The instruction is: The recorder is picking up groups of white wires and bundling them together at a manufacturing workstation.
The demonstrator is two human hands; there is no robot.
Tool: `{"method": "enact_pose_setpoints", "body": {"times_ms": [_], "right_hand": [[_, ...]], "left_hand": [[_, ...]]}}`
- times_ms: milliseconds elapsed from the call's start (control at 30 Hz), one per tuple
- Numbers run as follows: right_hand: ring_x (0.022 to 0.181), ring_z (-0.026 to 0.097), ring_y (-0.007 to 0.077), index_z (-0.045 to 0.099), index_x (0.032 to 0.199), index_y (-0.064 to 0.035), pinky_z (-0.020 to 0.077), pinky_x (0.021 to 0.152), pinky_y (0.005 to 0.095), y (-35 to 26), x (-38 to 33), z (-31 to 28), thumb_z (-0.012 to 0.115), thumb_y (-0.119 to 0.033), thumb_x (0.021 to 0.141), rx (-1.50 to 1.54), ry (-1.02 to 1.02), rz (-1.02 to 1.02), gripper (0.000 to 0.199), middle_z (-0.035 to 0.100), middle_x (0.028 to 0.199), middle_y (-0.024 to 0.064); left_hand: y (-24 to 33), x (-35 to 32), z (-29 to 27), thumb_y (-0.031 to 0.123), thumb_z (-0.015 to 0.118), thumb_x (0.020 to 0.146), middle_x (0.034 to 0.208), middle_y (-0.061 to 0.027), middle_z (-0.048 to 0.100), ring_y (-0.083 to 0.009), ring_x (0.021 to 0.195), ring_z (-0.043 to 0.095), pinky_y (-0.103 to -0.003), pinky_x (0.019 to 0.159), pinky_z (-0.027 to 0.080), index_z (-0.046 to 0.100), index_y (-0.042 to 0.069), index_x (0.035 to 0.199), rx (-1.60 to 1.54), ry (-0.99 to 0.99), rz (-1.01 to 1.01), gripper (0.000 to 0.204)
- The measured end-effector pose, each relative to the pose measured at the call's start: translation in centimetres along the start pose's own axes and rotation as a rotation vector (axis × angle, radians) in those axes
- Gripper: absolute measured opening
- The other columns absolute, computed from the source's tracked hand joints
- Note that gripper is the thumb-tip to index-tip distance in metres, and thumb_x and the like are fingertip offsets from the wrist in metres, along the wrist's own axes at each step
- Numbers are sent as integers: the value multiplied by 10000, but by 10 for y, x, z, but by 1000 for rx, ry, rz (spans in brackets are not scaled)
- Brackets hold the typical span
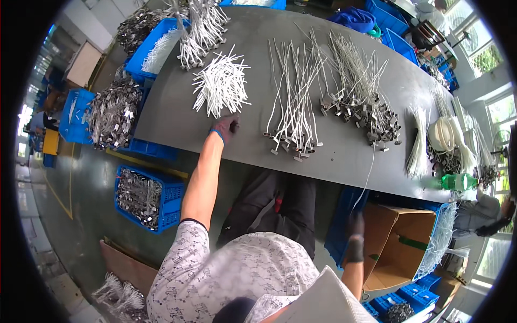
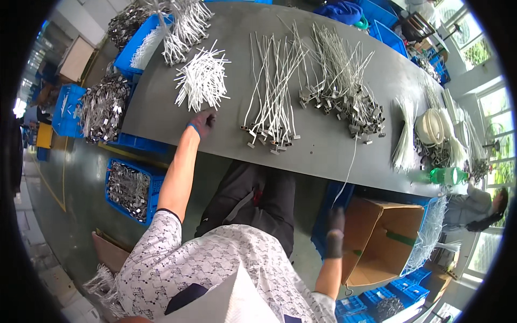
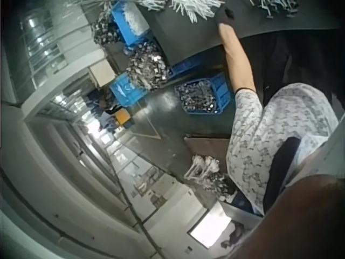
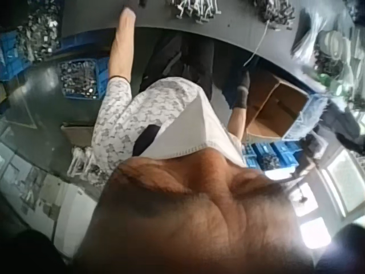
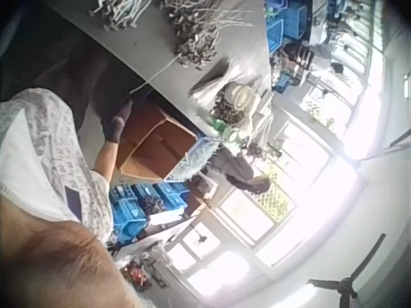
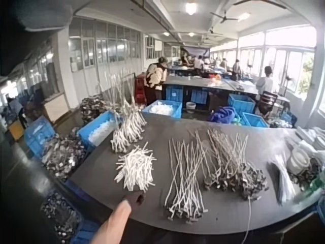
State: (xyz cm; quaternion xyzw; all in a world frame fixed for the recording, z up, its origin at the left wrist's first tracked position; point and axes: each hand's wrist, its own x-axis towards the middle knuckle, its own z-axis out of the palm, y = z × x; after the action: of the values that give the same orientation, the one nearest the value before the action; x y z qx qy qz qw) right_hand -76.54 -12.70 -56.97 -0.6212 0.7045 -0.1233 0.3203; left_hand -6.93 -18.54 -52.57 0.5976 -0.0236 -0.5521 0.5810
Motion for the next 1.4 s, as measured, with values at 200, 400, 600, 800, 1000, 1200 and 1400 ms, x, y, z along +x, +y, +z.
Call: {"method": "enact_pose_setpoints", "body": {"times_ms": [200,400,600,800,1000,1200,1400], "right_hand": [[956,656,476,638,1059,-39,525,822,522,107,-167,69,510,-250,975,-576,-385,-39,261,689,989,280],[937,656,468,634,1103,-81,524,771,539,-106,-124,34,511,-207,969,-284,-224,-322,221,689,1011,263],[952,678,448,635,1128,-104,543,771,530,-114,-92,20,558,-213,926,-538,-308,-238,243,712,989,227],[951,678,451,634,1089,-90,546,761,522,-91,-105,21,563,-216,918,-553,-356,-186,224,716,972,222],[908,680,435,649,1058,-93,546,759,514,-125,-122,21,527,-188,938,-468,-226,-305,196,712,941,199],[899,679,419,677,973,-89,543,754,496,-61,-121,17,534,-211,948,-583,-377,-268,190,707,928,201],[793,684,305,673,1041,-60,549,674,401,-221,-73,-11,550,-173,947,212,-413,-339,192,697,904,169]], "left_hand": [[-35,-75,91,29,616,941,872,-99,704,-189,744,686,-282,644,600,672,14,988,-453,-220,-161,75],[-90,-112,224,45,626,944,963,-137,690,-291,837,715,-482,797,630,568,14,1096,-449,-404,16,166],[-40,-159,272,130,635,985,952,-147,717,-258,797,735,-398,726,636,583,46,1127,-569,-179,364,173],[-21,-173,259,118,608,996,916,-128,712,-209,791,724,-343,711,618,601,-3,1084,-392,-116,666,149],[-40,-156,255,75,608,971,812,-111,695,-194,695,713,-322,641,619,617,-16,960,-220,-259,490,92],[-14,-162,233,214,640,980,859,-78,704,-130,714,688,-277,610,577,647,8,936,290,-453,360,211],[-30,-168,232,218,696,962,927,-58,728,-125,793,693,-280,741,581,715,-7,1045,158,-506,290,240]]}}
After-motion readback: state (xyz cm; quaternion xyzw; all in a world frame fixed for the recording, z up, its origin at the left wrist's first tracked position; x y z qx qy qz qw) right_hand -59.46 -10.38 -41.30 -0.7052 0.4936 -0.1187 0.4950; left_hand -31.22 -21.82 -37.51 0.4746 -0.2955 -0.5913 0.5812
